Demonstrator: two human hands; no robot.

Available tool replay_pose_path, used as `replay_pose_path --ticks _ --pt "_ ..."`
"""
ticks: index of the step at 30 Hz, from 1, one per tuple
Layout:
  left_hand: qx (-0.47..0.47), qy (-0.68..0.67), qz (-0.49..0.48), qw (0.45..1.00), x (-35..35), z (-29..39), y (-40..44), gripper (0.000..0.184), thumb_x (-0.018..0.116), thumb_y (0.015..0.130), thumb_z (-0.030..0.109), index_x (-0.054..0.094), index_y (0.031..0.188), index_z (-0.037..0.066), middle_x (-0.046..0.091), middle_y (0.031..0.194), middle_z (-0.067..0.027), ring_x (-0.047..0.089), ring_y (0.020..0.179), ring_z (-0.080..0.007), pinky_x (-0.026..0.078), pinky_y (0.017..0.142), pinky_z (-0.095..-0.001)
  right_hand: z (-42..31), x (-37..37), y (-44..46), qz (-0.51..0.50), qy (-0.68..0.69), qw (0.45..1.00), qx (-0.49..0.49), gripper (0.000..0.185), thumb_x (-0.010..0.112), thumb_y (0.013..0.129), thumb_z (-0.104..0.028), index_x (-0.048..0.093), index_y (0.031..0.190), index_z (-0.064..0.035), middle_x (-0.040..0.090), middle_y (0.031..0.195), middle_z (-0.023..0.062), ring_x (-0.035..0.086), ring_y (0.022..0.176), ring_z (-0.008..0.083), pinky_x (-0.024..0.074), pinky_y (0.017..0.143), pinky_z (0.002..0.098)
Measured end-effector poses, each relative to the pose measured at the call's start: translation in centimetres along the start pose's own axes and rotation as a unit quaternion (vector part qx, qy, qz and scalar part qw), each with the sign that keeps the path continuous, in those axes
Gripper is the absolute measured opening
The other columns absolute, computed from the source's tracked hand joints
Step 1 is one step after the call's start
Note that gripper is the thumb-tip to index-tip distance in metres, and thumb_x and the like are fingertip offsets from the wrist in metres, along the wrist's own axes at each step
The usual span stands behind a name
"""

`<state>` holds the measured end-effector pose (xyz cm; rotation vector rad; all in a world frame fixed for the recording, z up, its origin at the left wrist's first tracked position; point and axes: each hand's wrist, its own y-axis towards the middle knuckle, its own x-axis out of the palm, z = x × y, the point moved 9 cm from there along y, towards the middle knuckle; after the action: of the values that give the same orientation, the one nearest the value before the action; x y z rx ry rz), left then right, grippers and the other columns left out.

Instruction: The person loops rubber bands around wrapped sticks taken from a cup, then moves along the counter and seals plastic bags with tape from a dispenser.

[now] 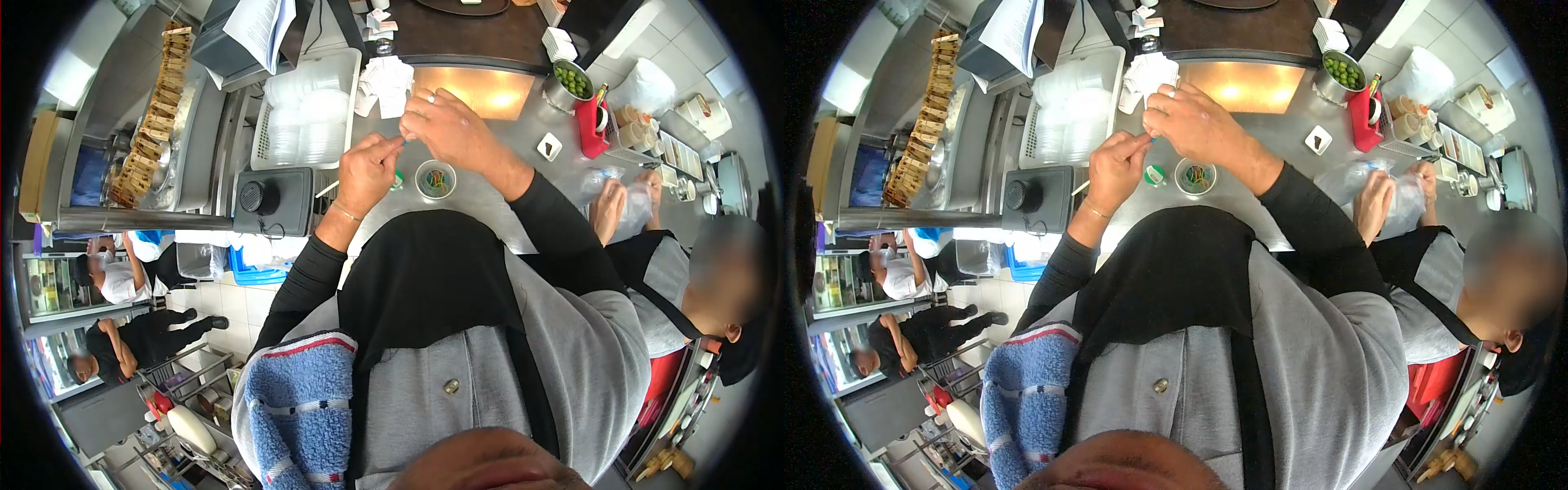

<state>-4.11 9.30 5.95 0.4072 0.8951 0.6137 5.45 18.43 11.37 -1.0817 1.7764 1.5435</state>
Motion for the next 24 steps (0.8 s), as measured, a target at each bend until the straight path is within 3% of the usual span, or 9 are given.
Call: replay_pose_path --ticks 4,7,10,13,16,19,20,23,24 --pt "0.047 0.022 0.034 0.998 -1.3 1.4 -0.1 0.019 0.079 0.086 0.004 0.081 0.104 0.010 0.069 0.080 -0.0071 0.068 0.068 -0.0241 0.055 0.062 -0.0357 4.0 3.3 1.0 -0.082 0.166 0.982 0.036 0.009 0.066 0.095 -0.015 0.062 0.091 -0.0075 0.063 0.094 0.0060 0.063 0.094 0.0268 0.0492 0.084 0.0389" --pt "0.068 0.036 0.060 0.995 -2.2 1.9 -0.5 0.019 0.080 0.085 0.006 0.082 0.103 0.012 0.070 0.080 -0.0047 0.069 0.068 -0.0232 0.056 0.061 -0.0355 6.2 6.6 0.6 -0.211 0.382 0.891 0.122 0.010 0.067 0.096 -0.014 0.063 0.094 -0.0042 0.066 0.094 0.0042 0.063 0.091 0.0192 0.0494 0.084 0.0342" --pt "0.101 0.061 0.042 0.992 -2.4 2.7 -0.9 0.021 0.080 0.084 0.004 0.081 0.103 0.012 0.070 0.080 -0.0043 0.068 0.067 -0.0224 0.055 0.061 -0.0354 5.8 8.8 0.6 -0.280 0.490 0.821 0.087 0.011 0.067 0.096 -0.013 0.064 0.095 -0.0019 0.065 0.091 0.0007 0.059 0.088 0.0110 0.0484 0.082 0.0304" --pt "0.122 0.034 0.030 0.991 -2.4 3.4 -0.8 0.024 0.081 0.082 0.000 0.081 0.103 0.012 0.070 0.080 -0.0056 0.068 0.067 -0.0234 0.055 0.061 -0.0353 5.0 10.6 0.4 -0.338 0.530 0.775 0.062 0.012 0.068 0.096 -0.013 0.064 0.095 -0.0013 0.062 0.090 -0.0026 0.057 0.089 0.0086 0.0473 0.082 0.0286" --pt "0.112 -0.031 0.019 0.993 -2.7 4.1 -0.6 0.021 0.080 0.084 -0.001 0.080 0.103 0.008 0.070 0.082 -0.0075 0.068 0.070 -0.0224 0.054 0.062 -0.0326 4.7 12.2 -0.6 -0.302 0.619 0.718 0.100 0.012 0.067 0.098 -0.014 0.065 0.096 -0.0024 0.060 0.091 -0.0045 0.055 0.089 0.0069 0.0462 0.082 0.0268" --pt "-0.002 -0.173 0.026 0.985 -2.7 2.3 -0.7 0.014 0.078 0.090 0.000 0.078 0.104 0.003 0.069 0.083 -0.0080 0.066 0.070 -0.0177 0.052 0.063 -0.0300 4.1 12.3 -1.1 -0.207 0.668 0.706 0.115 0.019 0.068 0.101 -0.024 0.065 0.098 -0.0055 0.062 0.091 -0.0033 0.057 0.088 0.0067 0.0471 0.081 0.0258" --pt "-0.055 -0.208 0.030 0.976 -2.1 0.4 -1.2 0.011 0.075 0.094 0.001 0.077 0.105 -0.001 0.068 0.087 -0.0069 0.063 0.072 -0.0121 0.050 0.063 -0.0276 3.8 12.0 -1.5 -0.147 0.722 0.660 0.147 0.022 0.064 0.105 -0.026 0.067 0.104 -0.0042 0.064 0.096 -0.0022 0.062 0.093 0.0091 0.0511 0.086 0.0285" --pt "-0.168 -0.297 0.080 0.937 -1.9 -1.9 -1.1 0.012 0.075 0.095 0.001 0.078 0.107 -0.001 0.065 0.092 -0.0048 0.060 0.072 -0.0094 0.049 0.063 -0.0261 3.4 11.3 -3.0 0.115 0.819 0.507 0.244 0.026 0.060 0.108 -0.024 0.068 0.117 -0.0011 0.070 0.107 0.0021 0.067 0.100 0.0129 0.0549 0.093 0.0337" --pt "-0.169 -0.302 0.083 0.934 -1.7 -2.3 -1.2 0.014 0.075 0.096 0.002 0.078 0.109 -0.001 0.062 0.095 -0.0029 0.059 0.075 -0.0074 0.048 0.064 -0.0239 2.4 10.9 -3.1 0.134 0.818 0.515 0.217 0.027 0.062 0.107 -0.015 0.069 0.126 0.0022 0.073 0.116 0.0084 0.069 0.106 0.0156 0.0566 0.096 0.0351"
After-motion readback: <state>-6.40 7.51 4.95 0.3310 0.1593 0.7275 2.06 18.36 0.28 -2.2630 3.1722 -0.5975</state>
